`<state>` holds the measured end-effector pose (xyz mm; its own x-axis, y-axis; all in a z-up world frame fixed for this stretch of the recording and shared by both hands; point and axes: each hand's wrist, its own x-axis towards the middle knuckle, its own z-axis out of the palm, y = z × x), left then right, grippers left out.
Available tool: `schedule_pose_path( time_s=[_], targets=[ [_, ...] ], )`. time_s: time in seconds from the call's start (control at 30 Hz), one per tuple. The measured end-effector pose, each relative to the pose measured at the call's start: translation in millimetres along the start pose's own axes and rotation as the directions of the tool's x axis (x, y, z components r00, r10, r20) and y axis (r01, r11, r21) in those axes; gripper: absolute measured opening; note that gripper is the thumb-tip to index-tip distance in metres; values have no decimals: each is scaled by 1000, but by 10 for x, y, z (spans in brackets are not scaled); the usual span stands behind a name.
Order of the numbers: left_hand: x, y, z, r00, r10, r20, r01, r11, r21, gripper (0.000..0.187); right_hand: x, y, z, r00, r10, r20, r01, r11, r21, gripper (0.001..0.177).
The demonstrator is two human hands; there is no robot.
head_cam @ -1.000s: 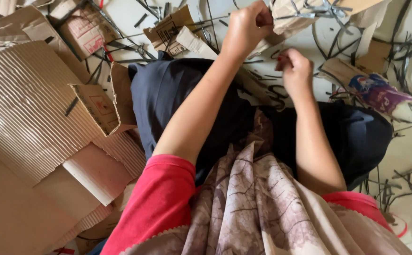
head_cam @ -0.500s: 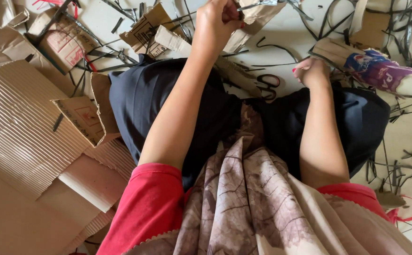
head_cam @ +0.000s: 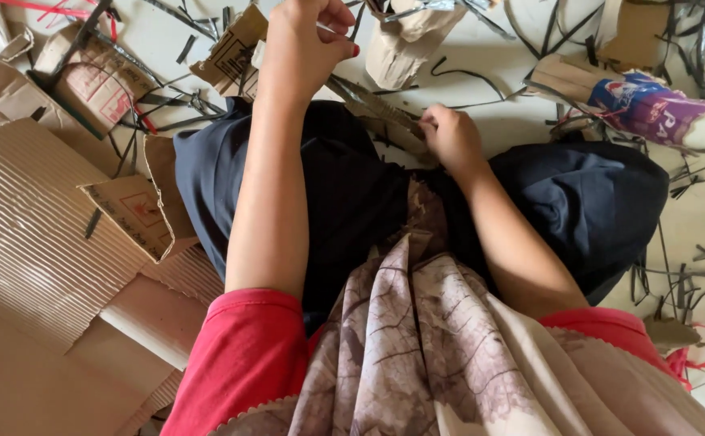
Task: Wrapping furniture components in cardboard and securing them with plastic ties for protection.
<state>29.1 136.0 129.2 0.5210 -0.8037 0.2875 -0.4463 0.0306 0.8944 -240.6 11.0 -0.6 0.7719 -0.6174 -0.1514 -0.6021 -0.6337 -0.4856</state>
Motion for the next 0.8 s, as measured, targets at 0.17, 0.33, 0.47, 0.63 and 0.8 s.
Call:
schedule_pose_path(
  time_s=[0.17,0.33,0.47,0.63,0.8],
  targets=[
    [55,-150,-165,997,48,-60,-50,998,-33,32,406,-346,142,987,-161,23,162,984,-72,53],
    [-10,-287,-322,996,9,-85,-6,999,40,28,574,-226,516,983,-179,-28,172,971,-163,22],
    [-3,-406,-469,984,25,-174,-21,1000,24,35,324,-410,249,954,-159,-253,154,987,-41,4],
    [-2,-583,-512,966,-101,-237,144,974,173,21,311,-566,301,943,-207,-262,253,955,154,25],
    [27,-621,-493,972,-173,-162,195,972,132,20,361,-792,248,959,-225,-171,265,925,271,17]
  ],
)
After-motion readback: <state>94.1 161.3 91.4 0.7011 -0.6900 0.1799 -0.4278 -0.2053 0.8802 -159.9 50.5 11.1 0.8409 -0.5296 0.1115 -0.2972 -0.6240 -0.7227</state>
